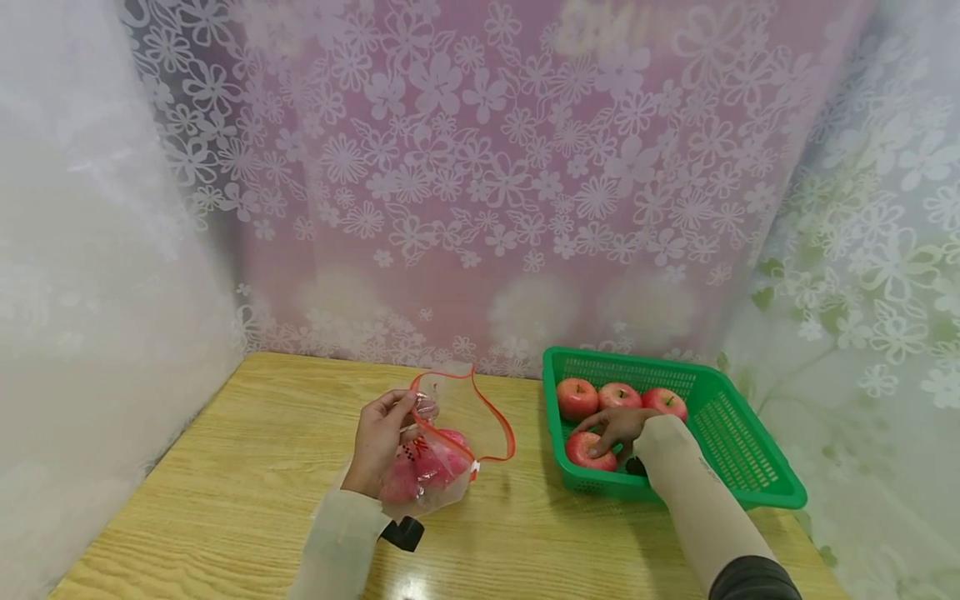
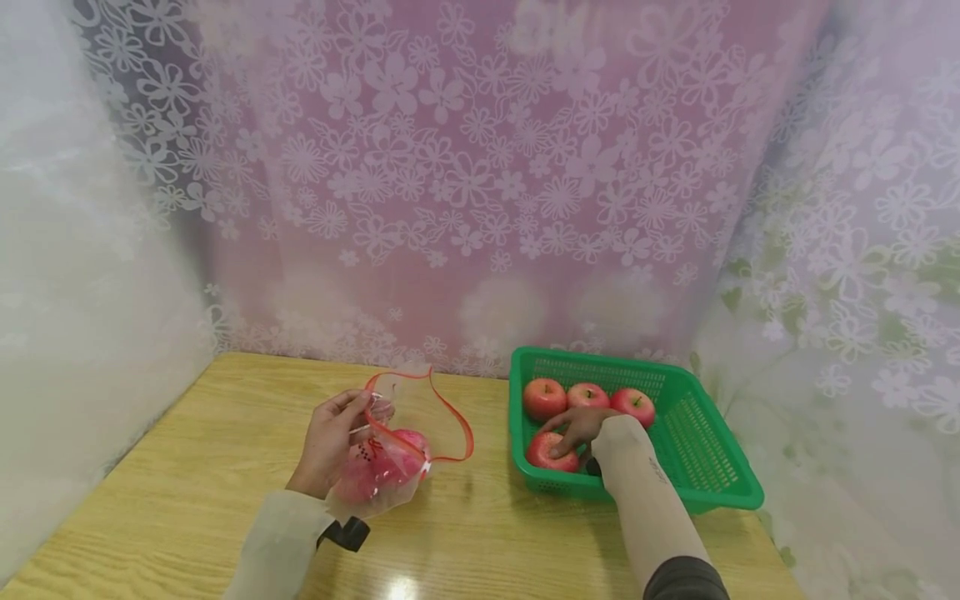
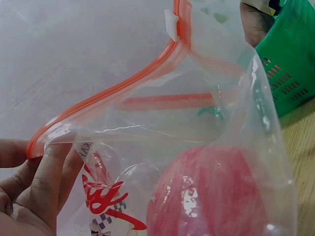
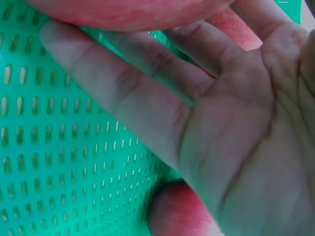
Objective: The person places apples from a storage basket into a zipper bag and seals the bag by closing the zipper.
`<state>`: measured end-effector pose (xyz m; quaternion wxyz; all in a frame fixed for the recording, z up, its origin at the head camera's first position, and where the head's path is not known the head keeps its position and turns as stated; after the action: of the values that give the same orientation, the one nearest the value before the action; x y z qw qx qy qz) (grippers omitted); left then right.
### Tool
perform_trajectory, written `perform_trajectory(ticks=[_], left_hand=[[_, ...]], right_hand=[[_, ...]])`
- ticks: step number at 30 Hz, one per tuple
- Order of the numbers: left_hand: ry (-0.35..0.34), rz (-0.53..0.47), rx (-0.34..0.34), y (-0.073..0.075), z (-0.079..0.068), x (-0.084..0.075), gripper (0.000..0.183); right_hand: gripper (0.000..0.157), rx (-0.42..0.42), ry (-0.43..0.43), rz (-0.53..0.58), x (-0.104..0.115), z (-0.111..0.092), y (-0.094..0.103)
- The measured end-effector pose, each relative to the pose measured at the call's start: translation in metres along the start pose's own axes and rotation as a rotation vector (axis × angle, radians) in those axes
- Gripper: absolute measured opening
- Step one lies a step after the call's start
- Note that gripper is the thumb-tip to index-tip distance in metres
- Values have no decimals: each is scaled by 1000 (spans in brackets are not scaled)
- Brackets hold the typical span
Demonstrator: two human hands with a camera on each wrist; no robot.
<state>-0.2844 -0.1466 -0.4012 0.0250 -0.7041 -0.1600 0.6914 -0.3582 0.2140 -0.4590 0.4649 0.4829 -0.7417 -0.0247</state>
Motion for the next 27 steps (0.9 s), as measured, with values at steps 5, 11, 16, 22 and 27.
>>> perform_trajectory(ticks=[5, 11, 16, 22, 27], left_hand=[[3, 5, -9, 1, 1, 1, 27], [5, -23, 12, -1, 2, 1, 28], [4, -21, 14, -2, 3, 1, 28], [7, -20, 12, -2, 2, 1, 29], [6, -2, 3, 0, 3, 2, 27]], right_hand=[[58, 4, 8, -25, 0, -1, 0], [59, -18, 13, -50, 0, -1, 3], [61, -29, -1, -10, -4, -1, 4], [59, -20, -16, 26, -11, 1, 6], [58, -22, -2, 61, -12, 2, 7]])
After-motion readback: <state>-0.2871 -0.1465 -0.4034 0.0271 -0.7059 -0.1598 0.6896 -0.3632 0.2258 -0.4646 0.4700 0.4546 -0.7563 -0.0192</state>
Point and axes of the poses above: each hand's wrist, its own z-axis towards the middle knuckle, its own y-axis out of the back of the hand, x = y × z, the point moved 10 cm from there along z, towards the middle knuckle, and after that the axes turned 1 degree about y, right-handed, at the moved point
